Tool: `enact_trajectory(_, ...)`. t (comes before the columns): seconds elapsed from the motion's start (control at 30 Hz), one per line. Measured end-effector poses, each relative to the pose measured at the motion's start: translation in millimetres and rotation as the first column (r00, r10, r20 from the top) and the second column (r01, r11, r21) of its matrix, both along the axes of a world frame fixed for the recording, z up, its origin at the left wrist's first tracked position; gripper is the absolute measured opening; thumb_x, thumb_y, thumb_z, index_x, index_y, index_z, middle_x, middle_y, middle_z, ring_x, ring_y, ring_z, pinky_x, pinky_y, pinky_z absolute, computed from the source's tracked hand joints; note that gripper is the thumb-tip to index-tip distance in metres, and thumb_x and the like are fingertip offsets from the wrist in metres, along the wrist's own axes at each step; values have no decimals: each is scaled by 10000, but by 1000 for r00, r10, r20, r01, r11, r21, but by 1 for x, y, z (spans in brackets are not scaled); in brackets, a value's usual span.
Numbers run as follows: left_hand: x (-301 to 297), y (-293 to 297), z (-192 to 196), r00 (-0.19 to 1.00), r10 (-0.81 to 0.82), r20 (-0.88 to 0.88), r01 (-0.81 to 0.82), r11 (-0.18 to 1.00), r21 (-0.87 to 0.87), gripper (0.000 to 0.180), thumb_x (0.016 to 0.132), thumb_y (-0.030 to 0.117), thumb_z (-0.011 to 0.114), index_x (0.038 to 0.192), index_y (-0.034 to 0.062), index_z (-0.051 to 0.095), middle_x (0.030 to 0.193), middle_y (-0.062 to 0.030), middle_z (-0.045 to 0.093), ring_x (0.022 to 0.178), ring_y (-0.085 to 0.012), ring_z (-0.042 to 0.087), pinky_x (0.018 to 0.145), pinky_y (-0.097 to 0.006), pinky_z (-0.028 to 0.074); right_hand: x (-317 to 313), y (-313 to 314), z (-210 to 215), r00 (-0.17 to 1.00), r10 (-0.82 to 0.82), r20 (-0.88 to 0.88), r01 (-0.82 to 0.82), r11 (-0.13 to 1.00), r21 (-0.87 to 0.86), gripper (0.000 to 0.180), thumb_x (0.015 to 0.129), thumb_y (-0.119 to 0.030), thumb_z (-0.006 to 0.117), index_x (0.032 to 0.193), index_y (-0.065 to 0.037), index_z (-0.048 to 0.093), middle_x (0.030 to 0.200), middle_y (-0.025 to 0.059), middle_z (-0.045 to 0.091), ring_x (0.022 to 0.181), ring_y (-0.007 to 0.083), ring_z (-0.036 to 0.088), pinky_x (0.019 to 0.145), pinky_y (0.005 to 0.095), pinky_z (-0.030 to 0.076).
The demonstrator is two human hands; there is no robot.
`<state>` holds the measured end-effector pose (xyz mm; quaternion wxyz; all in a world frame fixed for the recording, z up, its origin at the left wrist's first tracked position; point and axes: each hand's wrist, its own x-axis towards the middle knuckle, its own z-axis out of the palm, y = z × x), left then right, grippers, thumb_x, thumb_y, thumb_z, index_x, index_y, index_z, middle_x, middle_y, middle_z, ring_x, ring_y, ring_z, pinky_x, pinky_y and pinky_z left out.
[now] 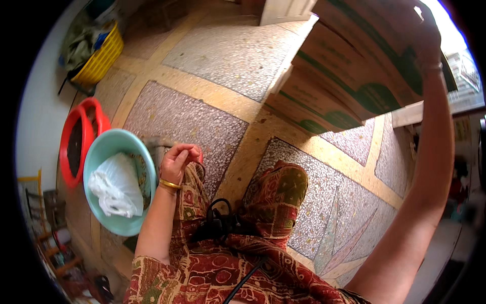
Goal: The person sits on the floor and assembles multiple cardboard boxes by folding the flaps and tucking the tabs into slots. They handle each box individually, folding the sides and securing the top flaps before stacking the finished boxes.
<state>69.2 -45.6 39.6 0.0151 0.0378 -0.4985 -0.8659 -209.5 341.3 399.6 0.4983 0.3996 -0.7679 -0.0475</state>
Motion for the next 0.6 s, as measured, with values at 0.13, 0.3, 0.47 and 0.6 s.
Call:
enact_trajectory(0.13, 41, -17, 7, 982, 150, 112, -147, 988, -39, 175, 881, 80, 479, 1022, 2, 548, 872, -98, 592, 818, -196, 590, 775, -306, 490, 20, -65, -154, 986, -12, 164, -3, 996, 88, 149, 823, -109, 519, 941, -45, 585, 893, 111, 585, 826, 268, 562, 701, 349, 449)
enact_trajectory(0.3, 84, -18, -7, 975, 220, 33, -220, 975, 15, 174, 875, 50, 478, 1017, -10, 558, 874, -106, 602, 814, -188, 598, 738, -293, 504, 115, -125, -314, 454, 148, 878, -291, 957, -10, 81, 754, -101, 569, 808, -43, 583, 902, 146, 576, 859, 330, 531, 749, 396, 439)
enact_trajectory(0.47, 79, -9, -7, 989, 139, -47, -145, 975, -168, 151, 864, 79, 506, 960, -7, 587, 815, -83, 621, 744, -136, 594, 706, -257, 496, 202, -122, -389, 139, -111, 984, -261, 954, 145, 142, 768, -156, 576, 824, -27, 595, 853, 159, 582, 824, 342, 547, 722, 407, 442)
enact_trajectory(0.6, 93, -7, -2, 981, 158, -116, -162, 986, -27, 144, 850, 66, 512, 957, -5, 578, 812, -86, 640, 748, -134, 615, 682, -256, 511, 217, -111, -396, 159, -41, 987, -144, 988, 64, 172, 814, -182, 554, 869, -30, 615, 871, 152, 602, 801, 317, 572, 712, 365, 455)
